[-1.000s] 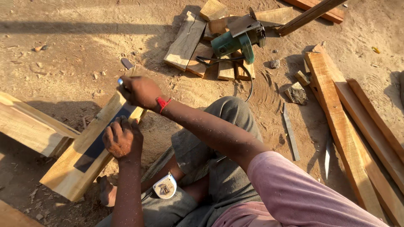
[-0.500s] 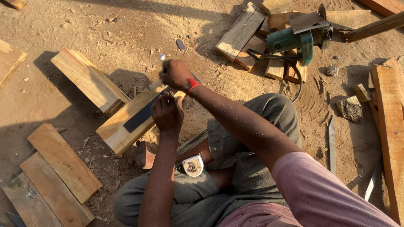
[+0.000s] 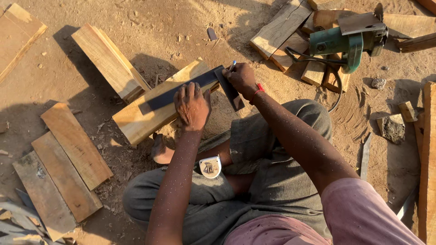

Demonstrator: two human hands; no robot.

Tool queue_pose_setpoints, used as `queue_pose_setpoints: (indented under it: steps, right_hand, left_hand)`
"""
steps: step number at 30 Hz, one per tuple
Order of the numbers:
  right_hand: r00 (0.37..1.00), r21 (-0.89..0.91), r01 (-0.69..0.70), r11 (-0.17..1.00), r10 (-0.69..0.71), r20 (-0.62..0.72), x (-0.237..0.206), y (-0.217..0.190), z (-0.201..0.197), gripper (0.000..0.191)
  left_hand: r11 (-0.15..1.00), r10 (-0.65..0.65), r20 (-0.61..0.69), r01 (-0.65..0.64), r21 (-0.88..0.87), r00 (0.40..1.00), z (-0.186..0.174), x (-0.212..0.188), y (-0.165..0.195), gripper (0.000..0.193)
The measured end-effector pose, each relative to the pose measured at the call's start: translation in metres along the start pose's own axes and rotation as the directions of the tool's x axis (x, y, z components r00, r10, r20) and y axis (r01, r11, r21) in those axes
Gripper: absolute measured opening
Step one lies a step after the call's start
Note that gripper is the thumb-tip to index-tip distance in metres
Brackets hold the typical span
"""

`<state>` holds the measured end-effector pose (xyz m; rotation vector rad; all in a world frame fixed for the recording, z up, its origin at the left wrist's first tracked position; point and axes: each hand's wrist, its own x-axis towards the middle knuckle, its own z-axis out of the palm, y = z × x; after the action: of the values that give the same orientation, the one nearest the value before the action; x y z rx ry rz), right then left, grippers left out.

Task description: The person sits on the ground among wooden blocks and offcuts, using an L-shaped try square and a pencil to mark straight lines on wooden pieces. They reposition the square and blocks repeatedly, and at one point use a tape measure to take a measurement on a block before marking.

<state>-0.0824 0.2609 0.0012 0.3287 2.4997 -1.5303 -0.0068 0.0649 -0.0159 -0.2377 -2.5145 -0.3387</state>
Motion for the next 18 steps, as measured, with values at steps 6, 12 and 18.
queue_pose_setpoints:
  steps: [6,12,18]
  right_hand:
    - [0.948,0.529,-0.303,0.793,0.194,0.252,-0.056,0.012,-0.011,0.033]
    - [0.922,0.714,-0.384,0.585,0.205,0.328,-0.080,0.020,0.008,0.030]
    - [0.930,0.779,-0.365,0.510,0.244,0.275,-0.077,0.020,0.008,0.025]
  left_hand:
    - [1.000,-0.003,0.163,0.003,-0.003,0.987,-0.021,0.019,0.019,0.035]
    - [0.960,-0.156,0.321,0.220,-0.174,0.934,0.011,0.019,-0.008,0.039]
    - [0.961,-0.271,0.344,0.270,0.053,0.899,0.036,0.033,-0.030,0.119]
